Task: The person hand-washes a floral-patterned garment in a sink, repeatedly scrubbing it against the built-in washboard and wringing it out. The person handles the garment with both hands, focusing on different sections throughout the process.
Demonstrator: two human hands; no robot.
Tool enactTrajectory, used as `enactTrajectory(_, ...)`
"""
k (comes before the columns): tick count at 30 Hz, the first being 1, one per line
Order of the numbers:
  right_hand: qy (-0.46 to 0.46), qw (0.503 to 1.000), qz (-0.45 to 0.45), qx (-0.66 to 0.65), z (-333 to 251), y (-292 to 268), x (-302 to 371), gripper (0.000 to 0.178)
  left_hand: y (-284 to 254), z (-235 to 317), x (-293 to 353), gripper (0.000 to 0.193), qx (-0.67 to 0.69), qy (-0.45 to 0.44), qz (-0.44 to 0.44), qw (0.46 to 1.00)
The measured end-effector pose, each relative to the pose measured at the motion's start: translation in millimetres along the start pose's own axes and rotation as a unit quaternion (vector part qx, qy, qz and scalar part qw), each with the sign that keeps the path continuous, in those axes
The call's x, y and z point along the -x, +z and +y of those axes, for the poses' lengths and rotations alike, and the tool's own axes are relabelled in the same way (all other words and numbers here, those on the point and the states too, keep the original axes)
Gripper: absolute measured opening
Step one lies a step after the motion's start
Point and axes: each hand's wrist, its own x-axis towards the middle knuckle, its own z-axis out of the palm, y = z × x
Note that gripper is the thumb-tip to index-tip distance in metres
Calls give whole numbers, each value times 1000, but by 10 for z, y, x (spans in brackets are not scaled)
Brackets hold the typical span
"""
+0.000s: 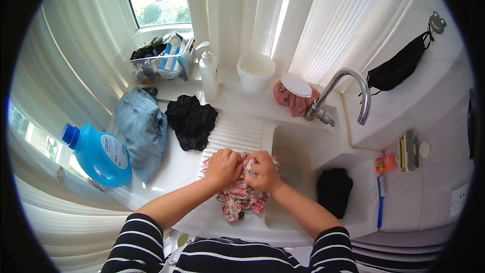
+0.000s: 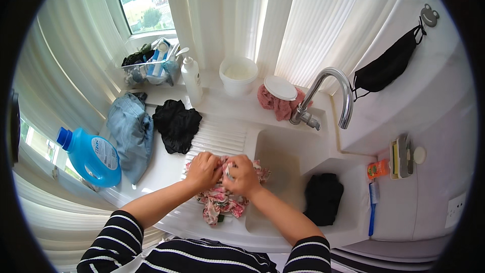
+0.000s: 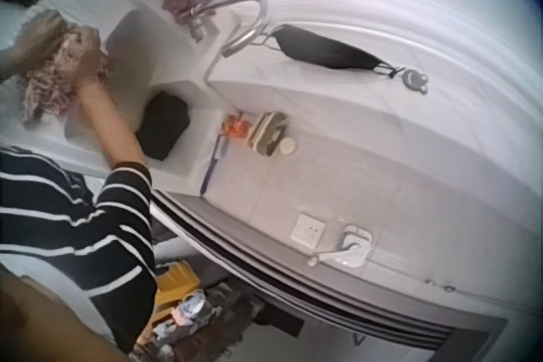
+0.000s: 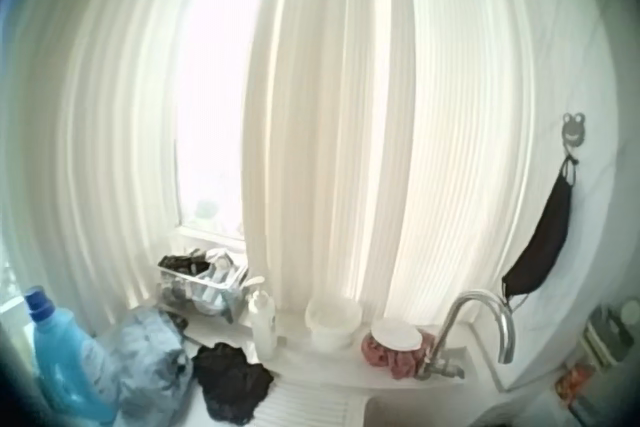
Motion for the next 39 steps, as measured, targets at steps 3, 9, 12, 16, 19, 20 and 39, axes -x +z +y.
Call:
enactTrajectory(3, -55, 993, -92, -46, -240, -58, 261, 23, -133, -77, 440, 21, 32, 154, -65, 985)
enactTrajectory(9, 136, 969, 76, 193, 429, 368, -403, 22, 247, -311, -495, 22, -118, -97, 3, 988)
enactTrajectory(12, 97, 994, 35, 25, 181, 255, -204, 22, 204, -232, -251, 19, -44, -56, 2, 997)
enactTrajectory(16, -55, 992, -112, -35, -270, 32, 280, 19, -189, 11, 336, 20, -4, 168, -5, 986)
enactTrajectory(19, 53, 989, 64, 124, 323, 290, -111, 22, 139, -188, -195, 26, -86, -56, -37, 994)
enactTrajectory(20, 108, 966, 108, 209, 483, 345, -277, 24, 248, -271, -351, 23, -97, -88, -8, 991)
enactTrajectory(39, 187, 961, -50, 196, 46, 339, -86, 41, 81, -192, 69, 21, -113, -18, 40, 993)
